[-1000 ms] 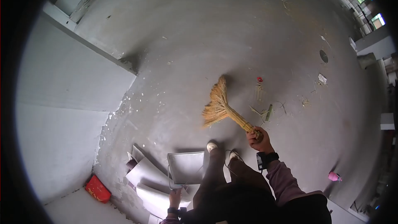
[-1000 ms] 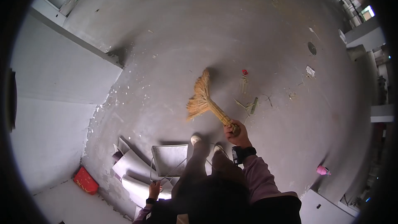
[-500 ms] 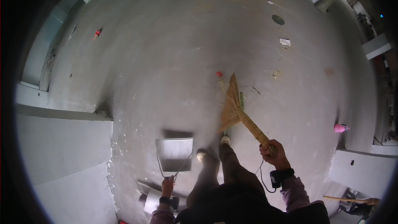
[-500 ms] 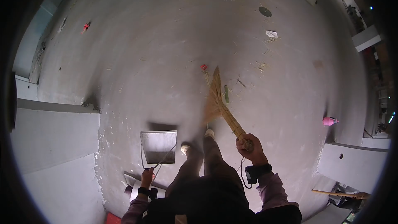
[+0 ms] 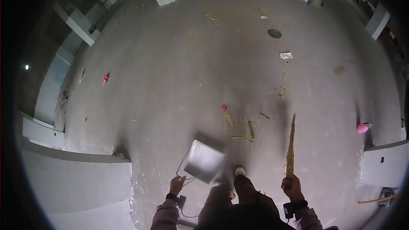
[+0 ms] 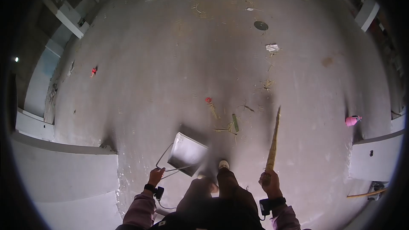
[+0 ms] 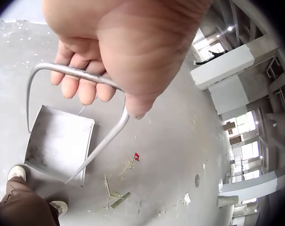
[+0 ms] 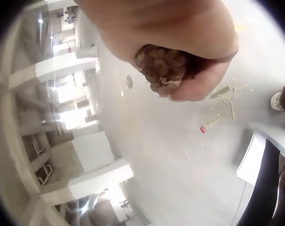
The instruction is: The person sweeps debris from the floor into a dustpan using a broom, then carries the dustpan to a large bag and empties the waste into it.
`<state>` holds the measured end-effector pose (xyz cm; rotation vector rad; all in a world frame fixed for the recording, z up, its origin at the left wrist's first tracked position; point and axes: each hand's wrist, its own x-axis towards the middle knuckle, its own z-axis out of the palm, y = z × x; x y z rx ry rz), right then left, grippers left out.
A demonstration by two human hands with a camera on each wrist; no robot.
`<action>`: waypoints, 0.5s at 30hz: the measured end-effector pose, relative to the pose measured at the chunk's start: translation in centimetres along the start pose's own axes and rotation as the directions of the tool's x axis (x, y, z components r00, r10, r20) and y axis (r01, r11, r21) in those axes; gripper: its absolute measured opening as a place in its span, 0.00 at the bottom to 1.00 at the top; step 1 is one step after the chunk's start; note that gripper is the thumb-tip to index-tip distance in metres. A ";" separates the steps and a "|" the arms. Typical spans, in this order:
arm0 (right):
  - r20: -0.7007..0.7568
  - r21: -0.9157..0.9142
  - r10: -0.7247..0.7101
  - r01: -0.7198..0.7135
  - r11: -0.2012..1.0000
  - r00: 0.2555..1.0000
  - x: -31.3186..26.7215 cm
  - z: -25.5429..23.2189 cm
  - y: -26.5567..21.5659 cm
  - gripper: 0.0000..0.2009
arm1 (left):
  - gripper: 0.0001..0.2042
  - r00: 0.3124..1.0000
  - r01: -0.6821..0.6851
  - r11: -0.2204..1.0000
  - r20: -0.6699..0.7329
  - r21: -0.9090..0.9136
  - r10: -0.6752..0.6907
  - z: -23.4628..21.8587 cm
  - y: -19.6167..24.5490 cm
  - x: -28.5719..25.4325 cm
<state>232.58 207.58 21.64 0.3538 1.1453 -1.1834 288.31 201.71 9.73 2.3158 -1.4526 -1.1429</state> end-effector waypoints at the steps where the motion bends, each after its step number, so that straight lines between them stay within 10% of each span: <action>1: -0.089 0.041 -0.023 0.027 0.999 0.996 0.4 0.1 -0.3 0.06 | 0.26 0.997 -0.067 0.996 -0.030 0.063 0.069 0.4 0.8 0.8; 8: -0.067 0.222 0.111 -0.094 0.970 0.992 7.2 -1.9 -0.7 0.07 | 0.09 0.915 -0.398 0.893 0.017 0.212 0.403 2.2 6.0 4.8; 10: 0.004 0.203 0.102 -0.101 0.974 0.995 8.1 0.7 0.9 0.05 | 0.15 0.769 -0.620 0.718 0.065 0.315 0.636 3.2 5.8 7.0; 12: -0.015 0.284 0.197 -0.185 0.941 0.980 8.8 5.3 1.8 0.05 | 0.21 0.932 -0.360 0.916 0.030 0.176 0.361 3.1 7.8 7.6; 15: 0.122 0.316 0.217 -0.245 0.917 0.969 11.0 10.7 2.7 0.05 | 0.24 0.946 -0.311 0.934 0.146 0.173 0.288 3.5 8.9 9.9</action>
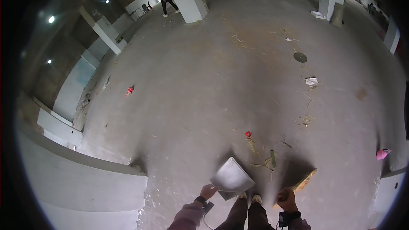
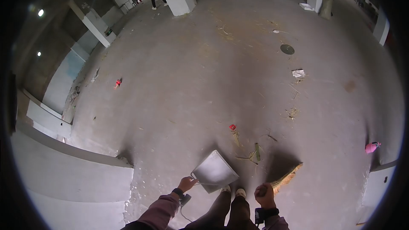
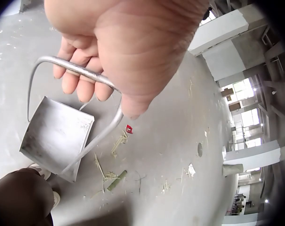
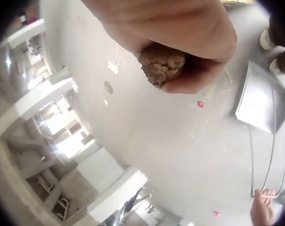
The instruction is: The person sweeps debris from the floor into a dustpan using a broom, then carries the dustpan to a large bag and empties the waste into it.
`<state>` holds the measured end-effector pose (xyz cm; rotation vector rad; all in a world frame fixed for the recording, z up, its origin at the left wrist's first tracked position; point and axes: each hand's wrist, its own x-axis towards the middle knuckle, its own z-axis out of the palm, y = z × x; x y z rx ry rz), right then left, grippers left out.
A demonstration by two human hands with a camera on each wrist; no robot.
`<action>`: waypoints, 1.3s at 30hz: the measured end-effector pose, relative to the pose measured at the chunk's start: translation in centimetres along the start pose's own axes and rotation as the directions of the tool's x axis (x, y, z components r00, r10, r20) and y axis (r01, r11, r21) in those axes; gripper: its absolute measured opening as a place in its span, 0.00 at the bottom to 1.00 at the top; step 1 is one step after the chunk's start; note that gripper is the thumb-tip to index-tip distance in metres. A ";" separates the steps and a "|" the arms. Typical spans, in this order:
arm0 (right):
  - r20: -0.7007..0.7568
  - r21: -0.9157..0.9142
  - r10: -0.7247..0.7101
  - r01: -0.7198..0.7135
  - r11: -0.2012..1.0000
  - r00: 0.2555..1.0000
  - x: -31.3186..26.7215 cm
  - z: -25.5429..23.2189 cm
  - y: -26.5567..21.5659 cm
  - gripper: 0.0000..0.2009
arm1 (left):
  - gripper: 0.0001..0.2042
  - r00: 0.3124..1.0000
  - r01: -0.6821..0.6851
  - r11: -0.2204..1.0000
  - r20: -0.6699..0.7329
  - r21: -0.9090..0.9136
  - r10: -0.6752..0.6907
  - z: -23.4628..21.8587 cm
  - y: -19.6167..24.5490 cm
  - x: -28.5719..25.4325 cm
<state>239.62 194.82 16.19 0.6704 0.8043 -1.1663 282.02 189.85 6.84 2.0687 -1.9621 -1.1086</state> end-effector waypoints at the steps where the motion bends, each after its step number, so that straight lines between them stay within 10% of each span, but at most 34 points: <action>1: 0.006 -0.002 -0.001 0.001 1.000 1.000 0.8 1.7 0.6 0.05 | 0.24 1.000 -0.004 1.000 -0.011 -0.030 0.004 -0.5 1.0 0.1; 11: 0.358 0.065 0.071 -0.100 0.993 0.931 2.4 11.4 2.5 0.06 | 0.27 0.999 -0.044 0.996 -0.032 -0.074 0.042 -0.7 3.1 2.7; 18: 0.232 -0.042 0.044 -0.035 0.998 0.972 -5.0 6.7 0.9 0.07 | 0.25 0.998 0.011 0.998 0.057 -0.054 -0.008 -0.7 2.1 5.2; 20: 0.086 -0.198 -0.078 0.094 0.976 0.993 -6.6 4.3 0.7 0.07 | 0.27 0.981 -0.193 0.981 -0.005 0.021 0.193 1.9 -3.1 6.7; 21: 0.026 -0.284 -0.136 0.138 0.949 0.990 -7.1 3.1 0.7 0.07 | 0.27 0.998 0.022 1.000 0.052 -0.004 -0.022 0.0 -0.7 6.5; 26: -0.169 -0.609 -0.400 0.224 0.761 0.901 -5.7 0.1 -3.4 0.06 | 0.28 0.973 0.198 0.963 0.151 -0.181 -0.172 0.2 -0.6 8.4; 29: 0.156 -0.869 -0.573 0.388 0.309 0.805 -2.9 -2.7 -7.5 0.08 | 0.26 0.945 0.326 0.872 0.122 -0.366 -0.302 2.0 -0.7 8.4; 37: -0.271 -0.705 -0.394 0.098 0.703 0.878 6.9 -0.8 -11.1 0.08 | 0.24 0.950 0.301 0.885 0.025 -0.356 -0.313 2.0 -0.7 8.4; 38: 0.276 -0.928 -0.539 0.366 0.066 0.796 7.9 -1.2 -9.5 0.08 | 0.24 0.959 0.276 0.903 0.024 -0.331 -0.284 1.7 -0.5 8.3; 39: 0.752 -0.629 -0.283 0.517 -0.580 0.596 8.8 -1.9 -7.5 0.08 | 0.24 0.961 0.263 0.909 0.010 -0.324 -0.275 1.8 -0.8 8.1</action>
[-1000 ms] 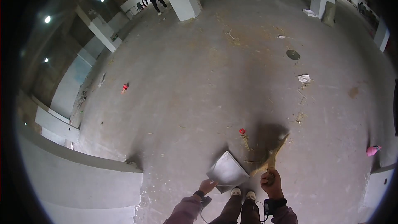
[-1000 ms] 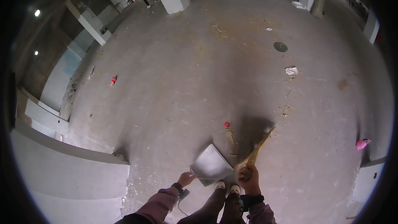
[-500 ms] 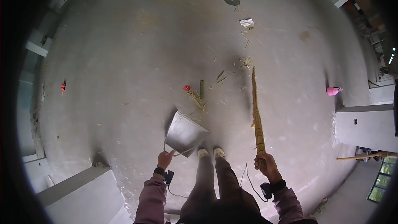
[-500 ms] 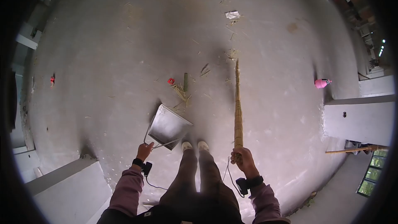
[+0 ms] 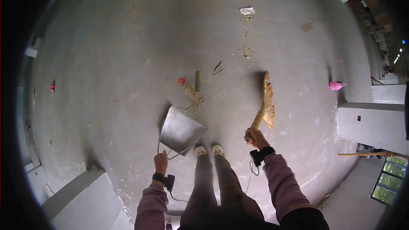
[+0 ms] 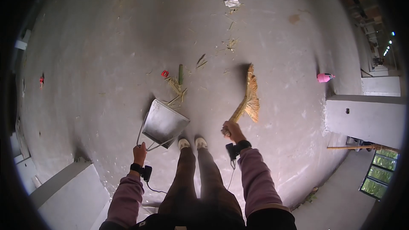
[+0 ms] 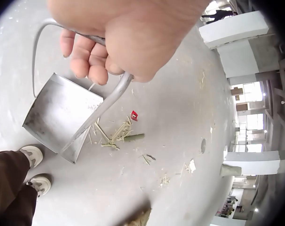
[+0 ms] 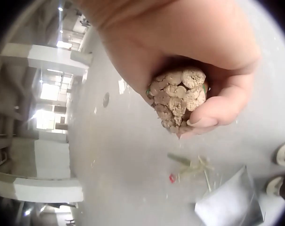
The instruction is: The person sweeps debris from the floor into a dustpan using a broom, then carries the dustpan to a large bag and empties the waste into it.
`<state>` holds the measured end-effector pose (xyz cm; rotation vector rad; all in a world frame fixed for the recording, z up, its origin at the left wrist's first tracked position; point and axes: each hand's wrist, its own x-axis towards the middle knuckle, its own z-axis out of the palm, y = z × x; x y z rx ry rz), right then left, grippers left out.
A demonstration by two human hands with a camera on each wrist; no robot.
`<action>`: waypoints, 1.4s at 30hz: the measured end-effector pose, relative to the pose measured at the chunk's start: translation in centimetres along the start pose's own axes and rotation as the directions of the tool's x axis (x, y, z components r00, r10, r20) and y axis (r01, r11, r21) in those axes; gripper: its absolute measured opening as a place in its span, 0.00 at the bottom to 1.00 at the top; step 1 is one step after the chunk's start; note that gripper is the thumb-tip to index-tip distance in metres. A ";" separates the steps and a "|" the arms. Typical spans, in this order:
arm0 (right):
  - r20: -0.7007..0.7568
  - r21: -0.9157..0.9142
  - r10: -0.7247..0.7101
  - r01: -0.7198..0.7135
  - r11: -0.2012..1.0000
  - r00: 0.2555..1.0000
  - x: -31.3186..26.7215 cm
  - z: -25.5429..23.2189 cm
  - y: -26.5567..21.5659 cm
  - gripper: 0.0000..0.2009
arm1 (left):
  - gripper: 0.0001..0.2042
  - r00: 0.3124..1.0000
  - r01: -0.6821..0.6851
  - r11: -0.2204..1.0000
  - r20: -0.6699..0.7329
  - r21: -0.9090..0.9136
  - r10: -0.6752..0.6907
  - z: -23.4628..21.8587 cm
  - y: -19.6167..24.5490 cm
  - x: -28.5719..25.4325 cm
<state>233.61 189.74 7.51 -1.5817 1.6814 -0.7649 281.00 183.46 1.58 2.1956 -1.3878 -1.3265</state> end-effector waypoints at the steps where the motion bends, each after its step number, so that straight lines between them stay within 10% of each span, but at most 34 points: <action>1: 0.106 0.431 0.524 -0.514 0.742 0.845 0.4 2.4 -1.1 0.08 | 0.24 1.000 -0.016 1.000 -0.011 0.005 0.016 0.3 -0.4 0.1; 2: 0.407 0.652 0.788 -0.751 0.104 0.462 0.9 4.9 -2.5 0.08 | 0.24 0.999 -0.034 0.999 -0.021 0.007 0.034 0.5 -0.7 0.2; 4: 0.381 0.606 0.767 -0.766 0.215 0.517 0.7 7.9 -7.4 0.07 | 0.24 0.998 -0.049 0.999 -0.046 -0.002 0.049 1.0 -1.2 0.4; 9: 0.601 0.605 0.659 -0.796 -0.006 0.452 -0.2 9.3 -14.7 0.06 | 0.24 0.998 -0.051 0.998 -0.031 0.023 0.051 0.5 -1.2 0.4; 12: 0.270 0.539 0.179 -0.302 0.786 0.946 -2.7 4.6 -16.9 0.04 | 0.24 0.998 -0.061 0.998 -0.035 -0.024 0.060 0.9 -1.7 0.7; 14: 0.662 0.742 0.239 -0.579 -0.338 0.710 -4.2 1.2 -15.5 0.05 | 0.24 0.998 -0.052 0.998 -0.025 -0.047 0.051 1.1 -1.2 0.5; 17: 0.340 0.781 0.409 -0.497 0.379 0.847 -7.9 -2.0 -16.5 0.05 | 0.24 0.999 -0.046 0.998 -0.013 -0.042 0.045 1.0 -1.4 0.5; 23: -0.094 0.565 0.427 -0.305 0.767 0.899 -12.5 -5.0 -15.0 0.04 | 0.24 0.999 -0.018 0.997 0.030 -0.078 0.021 1.0 -1.1 0.1; 24: 0.167 0.892 0.801 -0.434 0.125 0.575 -11.8 -6.3 -13.1 0.05 | 0.24 0.999 0.020 0.997 0.032 -0.075 -0.017 1.0 -0.9 0.1; 26: 0.180 0.933 0.894 -0.358 -0.023 0.411 -10.7 -8.2 -9.8 0.06 | 0.24 0.998 0.043 0.994 0.044 -0.101 -0.039 1.0 -0.3 -0.3; 34: 0.306 0.928 0.897 -0.312 -0.206 0.318 -5.0 -15.2 6.0 0.07 | 0.23 0.995 0.070 0.995 -0.069 -0.069 -0.075 2.4 -2.3 0.3; 36: 0.396 0.911 0.789 -0.308 -0.274 0.470 -3.6 -13.2 7.3 0.07 | 0.23 0.993 0.088 0.996 -0.082 -0.028 -0.090 2.7 -2.3 0.3; 40: 0.423 0.865 0.735 -0.478 -0.154 0.529 -2.5 -7.6 2.8 0.06 | 0.21 0.985 0.120 0.991 -0.131 0.054 -0.113 2.9 0.9 -0.8; 42: 0.267 0.606 0.458 -0.518 0.604 0.848 -3.4 -7.8 -0.6 0.05 | 0.20 0.977 0.153 0.985 -0.163 0.076 -0.139 3.3 0.2 -0.5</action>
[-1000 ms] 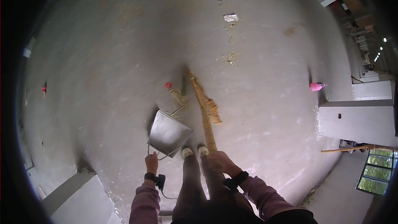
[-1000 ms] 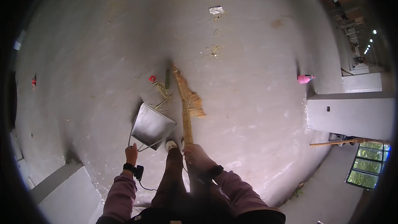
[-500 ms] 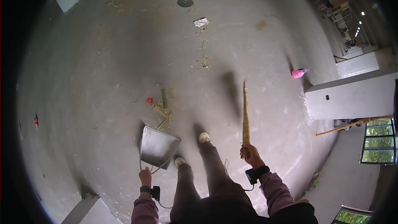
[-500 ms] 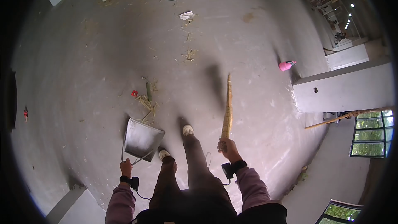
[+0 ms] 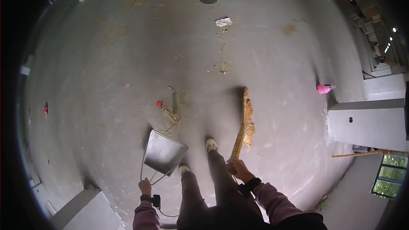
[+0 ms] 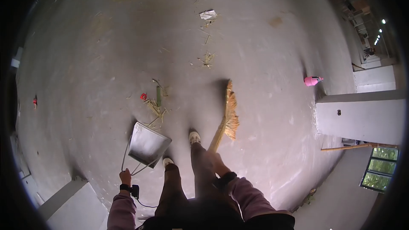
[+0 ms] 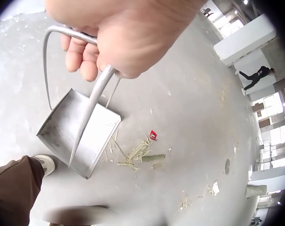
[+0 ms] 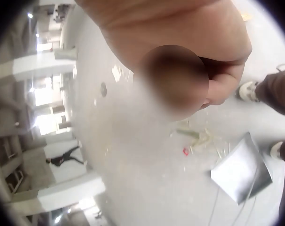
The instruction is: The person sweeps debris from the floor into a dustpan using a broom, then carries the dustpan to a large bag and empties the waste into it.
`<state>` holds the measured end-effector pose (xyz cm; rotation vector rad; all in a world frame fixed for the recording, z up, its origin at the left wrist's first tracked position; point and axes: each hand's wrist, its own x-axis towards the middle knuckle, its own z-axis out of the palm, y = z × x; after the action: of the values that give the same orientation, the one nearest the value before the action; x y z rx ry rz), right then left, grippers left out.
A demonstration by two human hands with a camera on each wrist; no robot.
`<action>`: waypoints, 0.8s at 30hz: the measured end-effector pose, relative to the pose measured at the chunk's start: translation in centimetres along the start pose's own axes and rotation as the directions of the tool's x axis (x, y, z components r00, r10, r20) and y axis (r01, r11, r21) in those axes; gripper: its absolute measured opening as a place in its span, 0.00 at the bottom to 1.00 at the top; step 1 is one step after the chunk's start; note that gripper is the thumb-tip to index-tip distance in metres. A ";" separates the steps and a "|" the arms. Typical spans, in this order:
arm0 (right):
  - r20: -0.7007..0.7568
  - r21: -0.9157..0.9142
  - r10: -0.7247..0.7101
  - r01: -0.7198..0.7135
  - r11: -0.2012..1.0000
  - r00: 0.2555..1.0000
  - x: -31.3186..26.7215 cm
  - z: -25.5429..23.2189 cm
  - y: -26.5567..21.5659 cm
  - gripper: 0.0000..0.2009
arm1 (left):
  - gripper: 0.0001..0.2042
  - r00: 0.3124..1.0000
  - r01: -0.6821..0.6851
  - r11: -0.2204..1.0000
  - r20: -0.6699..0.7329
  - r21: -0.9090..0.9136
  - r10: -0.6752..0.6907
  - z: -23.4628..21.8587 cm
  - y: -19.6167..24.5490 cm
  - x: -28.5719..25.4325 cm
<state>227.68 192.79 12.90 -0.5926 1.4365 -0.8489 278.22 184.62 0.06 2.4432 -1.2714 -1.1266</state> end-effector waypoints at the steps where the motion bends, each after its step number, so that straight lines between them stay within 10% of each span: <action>1: 0.050 -0.295 -0.213 0.219 0.930 0.976 -1.3 1.0 -1.0 0.06 | 0.21 0.999 0.034 0.999 0.004 0.027 -0.034 0.0 0.6 -0.1; 4: 0.089 -0.144 -0.234 0.244 0.959 0.968 -3.5 1.5 -8.1 0.04 | 0.22 0.998 -0.016 0.988 -0.056 0.156 0.025 1.6 -3.9 2.7; 5: -0.010 0.124 0.006 -0.005 0.992 1.000 -4.0 0.9 -9.2 0.04 | 0.23 1.000 -0.010 0.984 -0.018 0.175 0.013 1.1 -2.9 2.2; 7: -0.001 0.634 0.508 -0.392 0.666 0.861 -5.3 -1.5 -10.8 0.06 | 0.23 0.999 0.019 0.986 -0.039 0.168 -0.013 1.0 -2.3 2.0; 15: -0.321 0.265 0.374 -0.296 0.918 0.870 2.8 -10.6 -12.3 0.07 | 0.23 0.990 0.120 0.988 -0.081 0.101 -0.112 0.3 1.6 0.3; 24: -0.307 -0.050 0.371 -0.404 0.913 0.877 19.4 -17.0 -15.7 0.09 | 0.23 0.995 0.091 0.991 -0.036 0.098 -0.088 -0.9 2.3 -0.6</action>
<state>207.35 170.45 12.39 -0.2471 1.8072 -0.5489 277.21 183.48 2.05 2.6037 -1.2488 -1.0662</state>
